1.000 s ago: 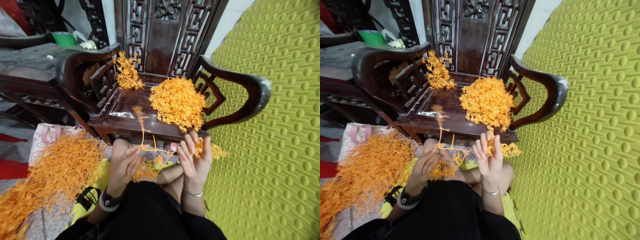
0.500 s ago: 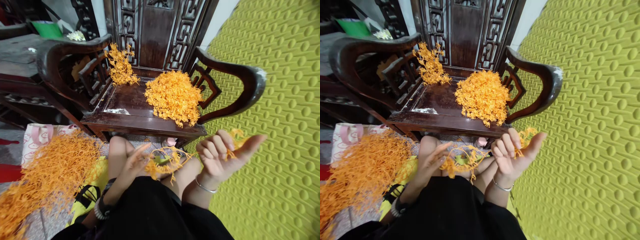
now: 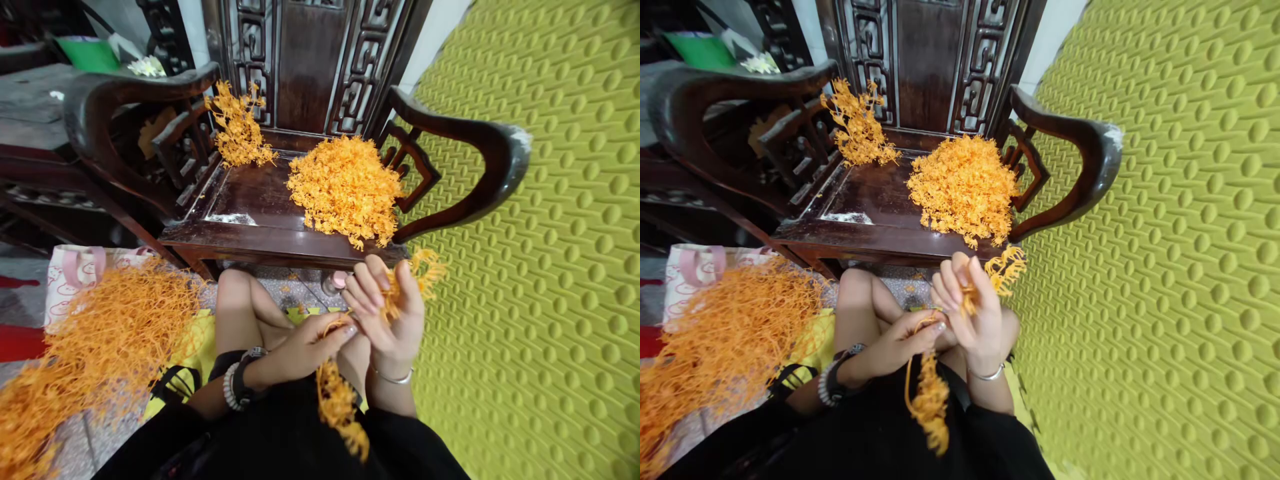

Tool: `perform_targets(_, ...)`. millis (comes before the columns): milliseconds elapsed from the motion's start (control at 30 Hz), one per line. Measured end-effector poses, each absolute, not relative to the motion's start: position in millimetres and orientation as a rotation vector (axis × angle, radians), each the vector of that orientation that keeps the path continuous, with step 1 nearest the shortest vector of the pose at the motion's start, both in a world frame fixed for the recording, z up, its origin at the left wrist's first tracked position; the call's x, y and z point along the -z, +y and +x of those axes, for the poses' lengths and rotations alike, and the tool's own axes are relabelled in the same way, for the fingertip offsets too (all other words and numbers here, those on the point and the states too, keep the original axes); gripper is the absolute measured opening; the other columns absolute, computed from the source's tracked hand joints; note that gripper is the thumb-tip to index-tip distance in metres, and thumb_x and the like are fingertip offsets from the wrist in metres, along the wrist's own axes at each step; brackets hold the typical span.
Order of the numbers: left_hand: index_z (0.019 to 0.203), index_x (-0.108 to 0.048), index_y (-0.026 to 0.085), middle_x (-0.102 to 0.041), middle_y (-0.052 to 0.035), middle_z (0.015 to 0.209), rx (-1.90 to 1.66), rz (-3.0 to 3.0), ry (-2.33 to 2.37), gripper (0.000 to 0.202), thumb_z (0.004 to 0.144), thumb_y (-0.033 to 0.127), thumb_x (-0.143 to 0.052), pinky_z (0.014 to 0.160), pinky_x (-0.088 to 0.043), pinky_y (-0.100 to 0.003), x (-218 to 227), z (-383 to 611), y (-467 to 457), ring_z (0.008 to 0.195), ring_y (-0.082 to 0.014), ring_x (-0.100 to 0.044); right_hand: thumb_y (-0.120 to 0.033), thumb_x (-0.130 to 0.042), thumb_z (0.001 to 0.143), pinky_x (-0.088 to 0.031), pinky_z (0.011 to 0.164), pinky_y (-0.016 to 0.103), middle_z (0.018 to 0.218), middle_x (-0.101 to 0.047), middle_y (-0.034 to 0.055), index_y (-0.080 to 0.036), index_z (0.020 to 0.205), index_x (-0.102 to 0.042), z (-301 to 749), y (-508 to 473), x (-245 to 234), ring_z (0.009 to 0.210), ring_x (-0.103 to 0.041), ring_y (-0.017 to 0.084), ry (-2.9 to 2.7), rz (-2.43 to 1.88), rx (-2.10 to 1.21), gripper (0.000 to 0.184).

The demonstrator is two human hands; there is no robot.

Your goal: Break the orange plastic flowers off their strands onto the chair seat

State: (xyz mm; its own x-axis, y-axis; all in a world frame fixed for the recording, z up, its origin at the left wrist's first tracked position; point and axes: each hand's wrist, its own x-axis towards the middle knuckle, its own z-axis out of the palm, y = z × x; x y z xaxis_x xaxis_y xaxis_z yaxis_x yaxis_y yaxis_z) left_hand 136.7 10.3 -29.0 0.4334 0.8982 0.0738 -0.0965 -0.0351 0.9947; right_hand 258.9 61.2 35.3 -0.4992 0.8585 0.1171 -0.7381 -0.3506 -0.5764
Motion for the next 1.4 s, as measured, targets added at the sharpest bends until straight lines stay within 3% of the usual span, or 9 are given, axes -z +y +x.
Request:
perform_targets(200, 0.068, -0.044, 0.017, -0.042, 0.0025, 0.063, -0.801, 1.466, 0.758, 0.039, 0.098, 0.039, -0.032, 0.06, -0.033, -0.024, 25, 115, 3, 0.06, -0.0102, -0.039, -0.051, -0.053, 0.087, -0.017, 0.035, 0.018, 0.04, -0.023, -0.0097, -0.019, 0.05, -0.026, 287, 68, -29, 0.033, -0.02, 0.003, -0.501, 0.285, -2.01, 0.056)
perform_targets(400, 0.082, -0.059, 0.016, -0.061, -0.0012, 0.075, -0.642, 1.614, 0.802, 0.037, 0.099, 0.031, -0.03, 0.073, -0.041, -0.023, 11, 86, -11, 0.072, -0.012, -0.055, -0.061, -0.05, 0.085, -0.01, 0.036, 0.023, 0.037, -0.012, -0.0098, -0.021, 0.048, -0.016, 289, 60, -37, 0.033, -0.011, 0.004, -0.631, 0.331, -2.081, 0.064)
perform_targets(667, 0.111, -0.067, 0.03, -0.071, 0.0017, 0.1, -0.435, 1.609, 0.878, 0.034, 0.098, 0.032, -0.036, 0.086, -0.043, -0.024, -8, 64, -22, 0.09, -0.0153, -0.063, -0.038, -0.054, 0.089, -0.013, 0.039, 0.024, 0.033, -0.01, -0.0085, -0.019, 0.044, -0.012, 294, 53, -62, 0.033, -0.008, 0.005, -0.855, 0.287, -2.027, 0.065)
perform_targets(900, 0.116, -0.066, 0.028, -0.068, -0.004, 0.106, -0.528, 1.668, 0.77, 0.033, 0.097, 0.028, -0.039, 0.09, -0.045, -0.029, 0, 58, -2, 0.098, -0.019, -0.061, -0.057, -0.051, 0.086, -0.025, 0.038, 0.021, 0.035, -0.022, -0.0093, -0.02, 0.045, -0.021, 265, 68, -54, 0.029, -0.02, 0.003, -0.992, 0.093, -1.985, 0.063)
perform_targets(1000, 0.12, -0.059, 0.026, -0.06, -0.0061, 0.116, -0.637, 1.616, 0.771, 0.03, 0.092, 0.032, -0.05, 0.099, -0.04, -0.033, 11, 67, 9, 0.11, -0.0208, -0.053, -0.049, -0.045, 0.092, -0.029, 0.04, 0.018, 0.039, -0.02, -0.0085, -0.018, 0.046, -0.017, 240, 69, -45, 0.032, -0.018, 0.004, -0.69, -0.254, -2.078, 0.062)
perform_targets(1100, 0.103, -0.056, 0.02, -0.058, -0.0038, 0.087, -0.835, 1.299, 0.774, 0.024, 0.093, 0.039, -0.047, 0.077, -0.046, -0.029, 23, 83, 13, 0.08, -0.0163, -0.055, -0.041, -0.052, 0.091, -0.037, 0.047, 0.017, 0.039, -0.025, -0.0076, -0.017, 0.046, -0.018, 221, 68, -31, 0.036, -0.025, 0.004, -0.555, -0.455, -1.928, 0.061)
perform_targets(1167, 0.077, -0.051, 0.019, -0.044, 0.0017, 0.064, -0.879, 1.157, 0.805, 0.034, 0.095, 0.045, -0.039, 0.057, -0.039, -0.026, 31, 93, 13, 0.057, -0.0122, -0.04, -0.041, -0.053, 0.09, -0.036, 0.045, 0.018, 0.037, -0.026, -0.0072, -0.017, 0.044, -0.019, 217, 69, -24, 0.035, -0.025, 0.005, -0.532, -0.514, -1.835, 0.062)
perform_targets(1233, 0.064, -0.042, 0.019, -0.033, 0.004, 0.056, -0.878, 1.138, 0.833, 0.043, 0.095, 0.048, -0.033, 0.05, -0.03, -0.026, 35, 99, 10, 0.051, -0.0107, -0.029, -0.045, -0.049, 0.092, -0.029, 0.039, 0.019, 0.033, -0.023, -0.0068, -0.017, 0.042, -0.016, 220, 70, -21, 0.031, -0.022, 0.005, -0.514, -0.52, -1.729, 0.066)
perform_targets(1400, 0.065, -0.043, 0.018, -0.036, 0.0041, 0.056, -0.794, 1.234, 0.801, 0.043, 0.096, 0.046, -0.032, 0.051, -0.028, -0.024, 28, 99, 1, 0.052, -0.0098, -0.032, -0.044, -0.041, 0.095, -0.015, 0.032, 0.021, 0.028, -0.016, -0.0053, -0.016, 0.038, -0.011, 235, 60, -29, 0.022, -0.022, 0.005, -0.53, -0.482, -1.462, 0.07)
